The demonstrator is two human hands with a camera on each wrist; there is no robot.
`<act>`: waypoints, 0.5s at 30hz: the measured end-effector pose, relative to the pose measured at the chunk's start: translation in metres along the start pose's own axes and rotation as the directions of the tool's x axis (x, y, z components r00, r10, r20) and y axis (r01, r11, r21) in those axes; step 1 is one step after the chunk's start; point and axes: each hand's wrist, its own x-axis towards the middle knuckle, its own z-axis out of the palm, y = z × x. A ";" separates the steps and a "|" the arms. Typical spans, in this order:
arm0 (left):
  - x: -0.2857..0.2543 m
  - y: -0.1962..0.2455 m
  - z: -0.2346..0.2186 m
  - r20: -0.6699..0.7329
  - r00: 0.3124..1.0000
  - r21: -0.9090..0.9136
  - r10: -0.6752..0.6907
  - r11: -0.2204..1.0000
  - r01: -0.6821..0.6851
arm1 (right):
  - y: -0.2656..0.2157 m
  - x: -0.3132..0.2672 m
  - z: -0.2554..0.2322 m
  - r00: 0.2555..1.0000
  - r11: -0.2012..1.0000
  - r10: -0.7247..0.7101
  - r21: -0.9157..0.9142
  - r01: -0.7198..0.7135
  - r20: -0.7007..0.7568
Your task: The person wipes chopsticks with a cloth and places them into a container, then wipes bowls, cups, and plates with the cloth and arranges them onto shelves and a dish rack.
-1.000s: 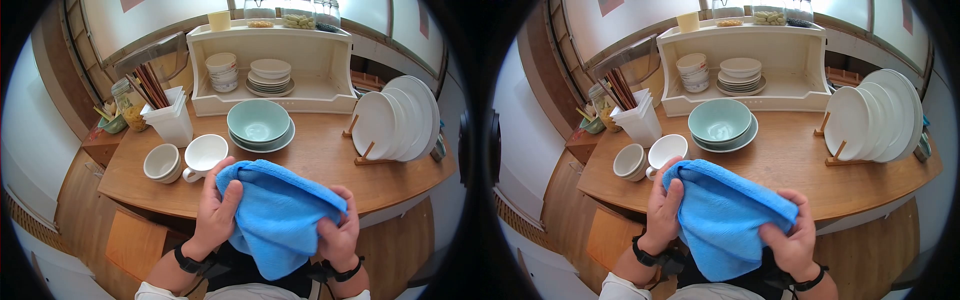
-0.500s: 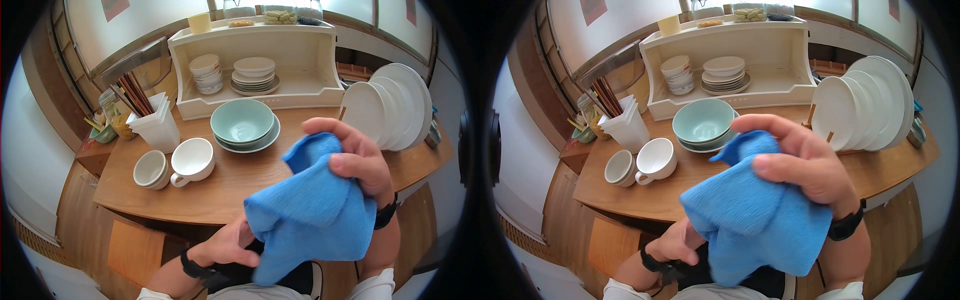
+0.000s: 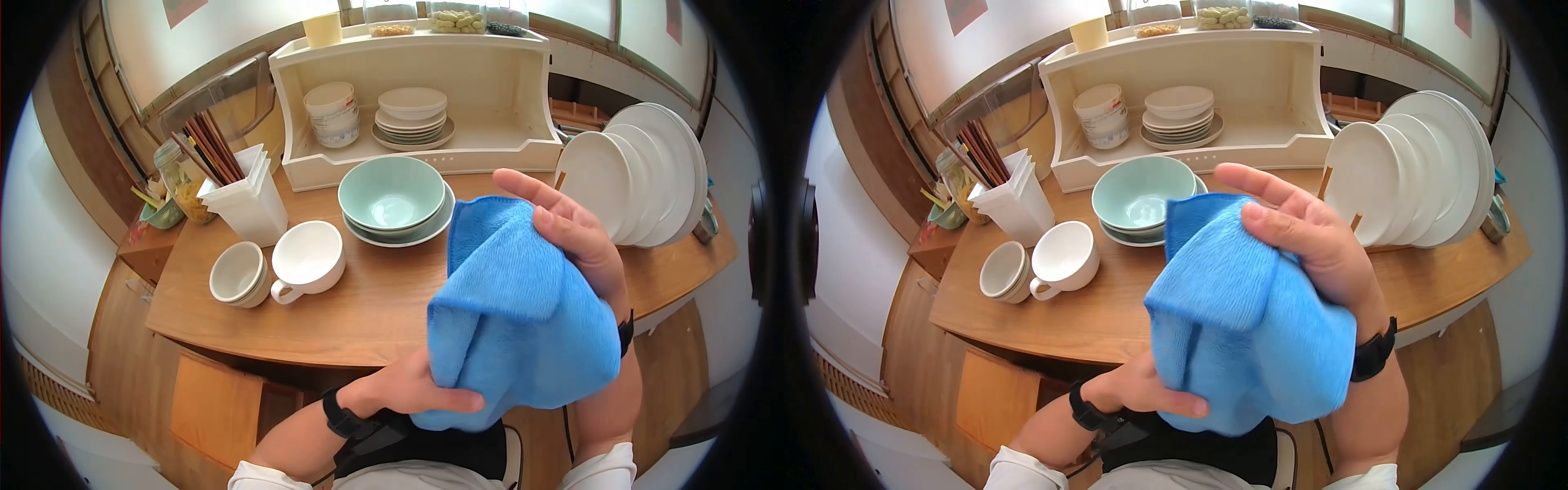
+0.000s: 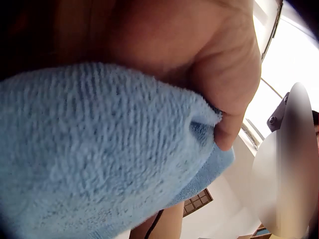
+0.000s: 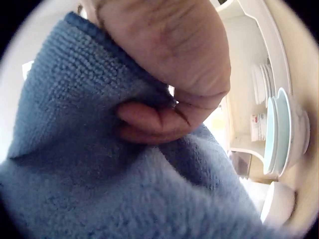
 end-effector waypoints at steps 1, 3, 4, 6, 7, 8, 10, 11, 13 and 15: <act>-0.005 0.002 0.000 0.002 1.000 -0.032 -0.022 0.999 0.022 | 0.000 0.000 -0.010 0.998 0.999 0.038 -0.002 -0.039 -0.039; -0.021 -0.001 -0.004 -0.039 0.999 -0.096 0.009 0.995 -0.013 | 0.006 0.004 -0.034 0.990 0.995 0.092 -0.021 -0.094 -0.105; -0.028 -0.002 -0.005 -0.082 0.996 -0.156 0.039 0.986 -0.051 | 0.009 0.005 -0.041 0.976 0.988 0.141 -0.037 -0.149 -0.168; -0.039 0.006 0.000 -0.162 0.985 -0.278 0.062 0.955 -0.106 | 0.012 -0.001 -0.042 0.930 0.961 0.033 -0.245 -0.130 -0.366; -0.043 0.011 0.004 -0.240 0.968 -0.388 0.077 0.906 -0.168 | 0.015 -0.006 -0.039 0.846 0.884 -0.120 -0.443 -0.147 -0.519; -0.045 0.017 0.007 -0.260 0.957 -0.390 0.125 0.894 -0.222 | 0.019 -0.013 -0.040 0.822 0.847 -0.269 -0.530 -0.047 -0.502; -0.049 0.022 0.008 -0.313 0.943 -0.365 0.111 0.903 -0.228 | 0.019 -0.036 -0.048 0.838 0.770 -0.320 -0.636 -0.041 -0.442; -0.051 0.023 0.008 -0.350 0.931 -0.337 0.101 0.914 -0.226 | 0.020 -0.047 -0.047 0.846 0.678 -0.378 -0.735 -0.023 -0.375; -0.052 0.027 0.009 -0.368 0.923 -0.327 0.112 0.914 -0.241 | 0.027 -0.075 -0.033 0.946 0.687 -0.164 -0.720 -0.094 -0.279; -0.048 0.028 0.008 -0.372 0.920 -0.317 0.122 0.915 -0.250 | 0.039 -0.089 -0.017 0.977 0.791 0.075 -0.585 -0.181 -0.200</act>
